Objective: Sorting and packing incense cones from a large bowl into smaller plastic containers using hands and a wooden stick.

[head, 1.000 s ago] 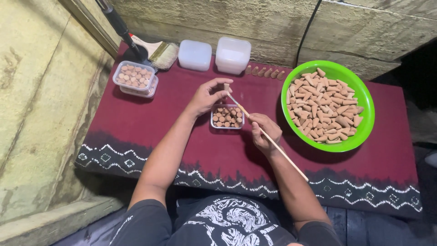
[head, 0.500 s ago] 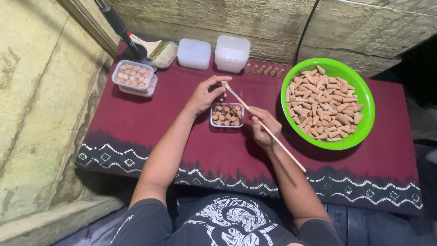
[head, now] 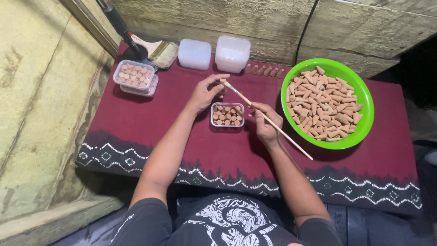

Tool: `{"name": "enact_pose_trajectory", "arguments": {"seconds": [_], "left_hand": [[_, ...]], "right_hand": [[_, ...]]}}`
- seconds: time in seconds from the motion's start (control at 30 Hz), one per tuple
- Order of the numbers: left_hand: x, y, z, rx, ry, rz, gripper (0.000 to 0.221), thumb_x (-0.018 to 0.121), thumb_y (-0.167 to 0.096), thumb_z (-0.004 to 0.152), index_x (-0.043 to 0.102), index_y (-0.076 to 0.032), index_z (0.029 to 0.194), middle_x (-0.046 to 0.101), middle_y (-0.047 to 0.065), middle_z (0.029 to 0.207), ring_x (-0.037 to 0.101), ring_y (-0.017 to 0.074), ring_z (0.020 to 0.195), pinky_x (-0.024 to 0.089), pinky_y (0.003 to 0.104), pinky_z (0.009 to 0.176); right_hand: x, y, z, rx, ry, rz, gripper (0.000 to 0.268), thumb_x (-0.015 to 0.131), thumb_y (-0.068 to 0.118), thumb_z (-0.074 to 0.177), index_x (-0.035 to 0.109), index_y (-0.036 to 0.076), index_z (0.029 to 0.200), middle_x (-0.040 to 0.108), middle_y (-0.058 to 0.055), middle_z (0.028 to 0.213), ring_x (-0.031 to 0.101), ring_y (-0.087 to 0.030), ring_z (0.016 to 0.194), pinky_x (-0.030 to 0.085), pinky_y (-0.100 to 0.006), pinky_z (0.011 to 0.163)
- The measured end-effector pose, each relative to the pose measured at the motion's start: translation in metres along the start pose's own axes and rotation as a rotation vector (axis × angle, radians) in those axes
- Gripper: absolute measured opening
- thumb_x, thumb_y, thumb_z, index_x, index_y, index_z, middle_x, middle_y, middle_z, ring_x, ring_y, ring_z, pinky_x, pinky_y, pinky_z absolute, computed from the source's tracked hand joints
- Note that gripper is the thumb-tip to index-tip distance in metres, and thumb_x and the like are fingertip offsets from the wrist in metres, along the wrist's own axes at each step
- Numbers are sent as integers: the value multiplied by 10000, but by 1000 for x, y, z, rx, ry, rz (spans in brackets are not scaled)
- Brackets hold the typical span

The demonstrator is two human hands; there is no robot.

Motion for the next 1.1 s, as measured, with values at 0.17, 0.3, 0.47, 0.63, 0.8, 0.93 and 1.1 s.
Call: {"name": "enact_pose_trajectory", "arguments": {"seconds": [0.17,0.3,0.47,0.63,0.8,0.93,1.1], "left_hand": [[-1,7,2,23,22,24,333,647,-41,1001,661,-53,1334,614,85,1054,737,233,891,666,337,711],[-4,11,3,45,27,39,333,652,-48,997,667,-54,1330,613,94,1057,739,242,898,664,353,724],[-1,4,3,55,10,29,329,634,-37,1005,662,-43,1332,614,103,1054,734,238,876,669,366,732],[2,-4,0,54,16,33,326,652,-72,1006,666,-45,1331,617,105,1057,727,230,868,668,369,739],[0,0,2,38,14,10,332,680,-64,988,672,-47,1319,608,103,1038,733,230,860,674,357,730],[-3,13,3,7,21,1,325,663,-63,999,669,-53,1323,611,106,1033,737,231,857,673,345,700],[-11,13,5,-1,42,65,339,653,-70,1002,650,-76,1341,694,113,1050,708,201,930,648,331,746]], "right_hand": [[-1,-3,-3,-15,10,-13,207,583,14,1025,764,-64,1088,768,-255,988,758,-353,812,630,-422,634],[-2,2,-2,-63,-9,14,223,580,39,1039,746,-88,1118,757,-276,1048,756,-361,868,630,-418,653],[-5,-5,-4,-88,31,-81,204,589,32,1025,759,-67,1077,764,-254,1012,756,-379,835,623,-425,611],[-3,1,-1,-101,18,-36,228,585,67,1042,744,-82,1108,755,-275,1051,752,-372,870,625,-422,642],[-5,0,-2,-105,25,-61,224,572,56,1042,745,-81,1076,758,-264,1007,751,-376,830,616,-422,607],[-2,5,1,-95,22,-31,224,579,62,1041,748,-80,1082,762,-258,1015,755,-365,833,622,-417,624],[-5,-2,-3,-71,8,-14,223,565,52,1047,742,-80,1076,757,-253,993,752,-352,825,623,-414,647]]}}
Point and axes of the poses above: each hand's wrist, its own z-axis towards the middle knuckle, its own x-axis out of the palm, y = z × x, the point moved 5 cm from there along z, towards the middle knuckle
